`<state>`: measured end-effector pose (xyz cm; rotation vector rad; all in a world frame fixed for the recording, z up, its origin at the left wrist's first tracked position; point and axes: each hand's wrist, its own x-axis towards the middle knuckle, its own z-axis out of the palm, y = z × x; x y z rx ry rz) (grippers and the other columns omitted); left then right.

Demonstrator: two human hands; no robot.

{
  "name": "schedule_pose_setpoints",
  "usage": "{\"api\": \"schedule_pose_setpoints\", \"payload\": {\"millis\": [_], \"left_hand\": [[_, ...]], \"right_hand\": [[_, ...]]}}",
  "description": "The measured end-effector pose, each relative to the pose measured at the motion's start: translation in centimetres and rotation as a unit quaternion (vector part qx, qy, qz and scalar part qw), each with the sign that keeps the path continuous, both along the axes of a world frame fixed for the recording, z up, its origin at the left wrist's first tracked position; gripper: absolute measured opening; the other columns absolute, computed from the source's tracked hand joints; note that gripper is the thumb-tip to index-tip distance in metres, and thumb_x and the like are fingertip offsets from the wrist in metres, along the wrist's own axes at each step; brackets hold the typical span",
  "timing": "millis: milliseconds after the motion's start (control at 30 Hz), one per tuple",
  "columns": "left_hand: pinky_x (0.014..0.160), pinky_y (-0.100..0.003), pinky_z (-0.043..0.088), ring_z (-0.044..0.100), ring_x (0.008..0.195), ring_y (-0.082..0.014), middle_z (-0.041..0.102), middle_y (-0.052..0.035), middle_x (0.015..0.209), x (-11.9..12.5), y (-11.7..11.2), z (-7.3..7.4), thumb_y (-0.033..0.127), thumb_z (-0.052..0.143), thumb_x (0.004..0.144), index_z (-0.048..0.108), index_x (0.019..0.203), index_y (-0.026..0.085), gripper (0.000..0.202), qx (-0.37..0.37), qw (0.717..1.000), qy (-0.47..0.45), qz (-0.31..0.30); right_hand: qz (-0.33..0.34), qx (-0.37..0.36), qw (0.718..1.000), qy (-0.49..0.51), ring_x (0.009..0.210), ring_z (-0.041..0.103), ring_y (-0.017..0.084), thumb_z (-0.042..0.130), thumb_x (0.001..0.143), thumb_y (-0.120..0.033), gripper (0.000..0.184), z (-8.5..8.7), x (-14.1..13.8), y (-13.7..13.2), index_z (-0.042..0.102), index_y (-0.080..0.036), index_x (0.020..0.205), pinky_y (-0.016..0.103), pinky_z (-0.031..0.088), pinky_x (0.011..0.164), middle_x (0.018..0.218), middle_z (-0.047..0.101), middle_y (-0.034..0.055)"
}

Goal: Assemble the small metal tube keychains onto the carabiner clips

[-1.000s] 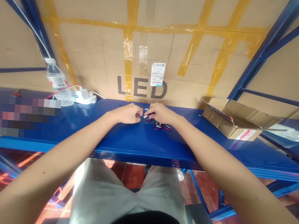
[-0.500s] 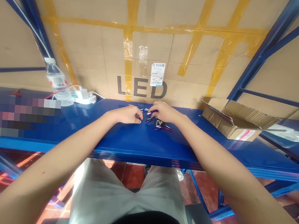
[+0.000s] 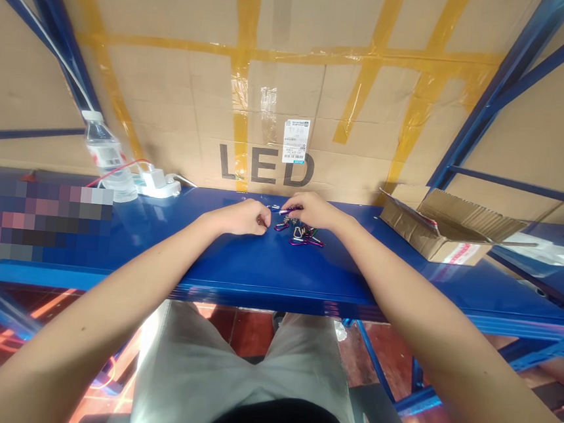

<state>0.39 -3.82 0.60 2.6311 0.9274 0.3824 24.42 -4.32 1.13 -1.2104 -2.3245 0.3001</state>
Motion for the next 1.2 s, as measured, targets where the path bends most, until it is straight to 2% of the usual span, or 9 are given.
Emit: {"api": "schedule_pose_setpoints", "payload": {"millis": [200, 333, 533, 700, 800, 933, 1033, 1200], "left_hand": [[0.051, -0.029, 0.052, 0.062, 0.057, -0.0149, 0.07, -0.0038, 0.085, 0.4, -0.6, 0.2, 0.015, 0.064, 0.076, 0.065, 0.094, 0.02, 0.019, -0.012, 0.994, -0.105, 0.029], [0.059, -0.032, 0.055, 0.063, 0.057, -0.014, 0.068, -0.0015, 0.081, 0.5, -0.8, 0.5, 0.013, 0.063, 0.075, 0.062, 0.087, 0.019, 0.014, 0.025, 0.991, -0.123, 0.042], [0.07, -0.033, 0.055, 0.066, 0.073, -0.017, 0.07, -0.0027, 0.083, 0.5, -0.1, 0.1, 0.015, 0.063, 0.075, 0.07, 0.087, 0.018, 0.014, 0.053, 0.988, -0.141, 0.032], [0.07, -0.034, 0.057, 0.065, 0.071, -0.0164, 0.068, -0.005, 0.089, 0.6, 0.8, -0.4, 0.018, 0.062, 0.077, 0.073, 0.086, 0.017, 0.015, 0.028, 0.979, -0.202, 0.026], [0.076, -0.037, 0.058, 0.067, 0.079, -0.0185, 0.068, -0.0065, 0.094, 0.6, 1.2, -0.5, 0.018, 0.063, 0.077, 0.075, 0.084, 0.018, 0.013, 0.043, 0.971, -0.236, 0.007], [0.075, -0.037, 0.059, 0.069, 0.079, -0.0191, 0.07, -0.006, 0.09, 0.6, 1.3, -0.6, 0.018, 0.065, 0.077, 0.072, 0.082, 0.017, 0.009, 0.029, 0.965, -0.261, 0.007], [0.079, -0.038, 0.059, 0.07, 0.083, -0.0194, 0.073, -0.007, 0.093, 0.7, 1.2, -0.5, 0.018, 0.067, 0.076, 0.07, 0.078, 0.017, 0.004, 0.045, 0.955, -0.293, 0.014], [0.083, -0.039, 0.059, 0.071, 0.086, -0.0202, 0.076, -0.0077, 0.093, 0.9, 0.7, -0.2, 0.025, 0.071, 0.081, 0.075, 0.086, 0.017, 0.01, 0.068, 0.941, -0.331, 0.015]], "right_hand": [[0.0, -0.012, 1.0, 0.021, 0.091, 0.07, 0.021, 0.066, 0.085, -0.004, 0.028, 0.0, 0.2, 0.1, 0.083, -0.017, 0.104, 0.034, 0.053, 0.086, 0.104, 0.079, 0.0083], [0.004, -0.032, 0.999, 0.031, 0.086, 0.07, 0.02, 0.065, 0.087, -0.006, 0.028, 0.0, 0.1, 0.1, 0.083, -0.017, 0.105, 0.032, 0.053, 0.081, 0.098, 0.08, 0.0067], [-0.006, -0.054, 0.997, 0.053, 0.086, 0.07, 0.019, 0.065, 0.089, -0.009, 0.026, 0.4, -0.2, -0.4, 0.081, -0.017, 0.108, 0.033, 0.054, 0.081, 0.1, 0.08, 0.0076], [-0.002, -0.081, 0.994, 0.078, 0.086, 0.07, 0.019, 0.066, 0.09, -0.011, 0.025, 0.5, -0.4, -0.5, 0.082, -0.017, 0.108, 0.034, 0.055, 0.082, 0.1, 0.08, 0.0075], [0.006, -0.081, 0.993, 0.088, 0.085, 0.069, 0.019, 0.066, 0.089, -0.011, 0.024, 0.4, -0.4, -0.4, 0.082, -0.017, 0.106, 0.034, 0.055, 0.083, 0.098, 0.08, 0.0069], [0.012, -0.08, 0.992, 0.1, 0.083, 0.069, 0.019, 0.067, 0.088, -0.012, 0.023, 0.2, -0.2, -0.1, 0.083, -0.017, 0.104, 0.036, 0.055, 0.084, 0.095, 0.08, 0.0069], [0.014, -0.084, 0.989, 0.118, 0.086, 0.069, 0.02, 0.069, 0.086, -0.011, 0.022, 0.1, -0.2, 0.2, 0.083, -0.017, 0.102, 0.037, 0.055, 0.086, 0.097, 0.08, 0.0074], [0.031, -0.108, 0.977, 0.18, 0.086, 0.068, 0.019, 0.072, 0.082, -0.011, 0.022, -0.3, 0.0, 0.9, 0.082, -0.017, 0.1, 0.037, 0.055, 0.088, 0.097, 0.08, 0.006]]}}
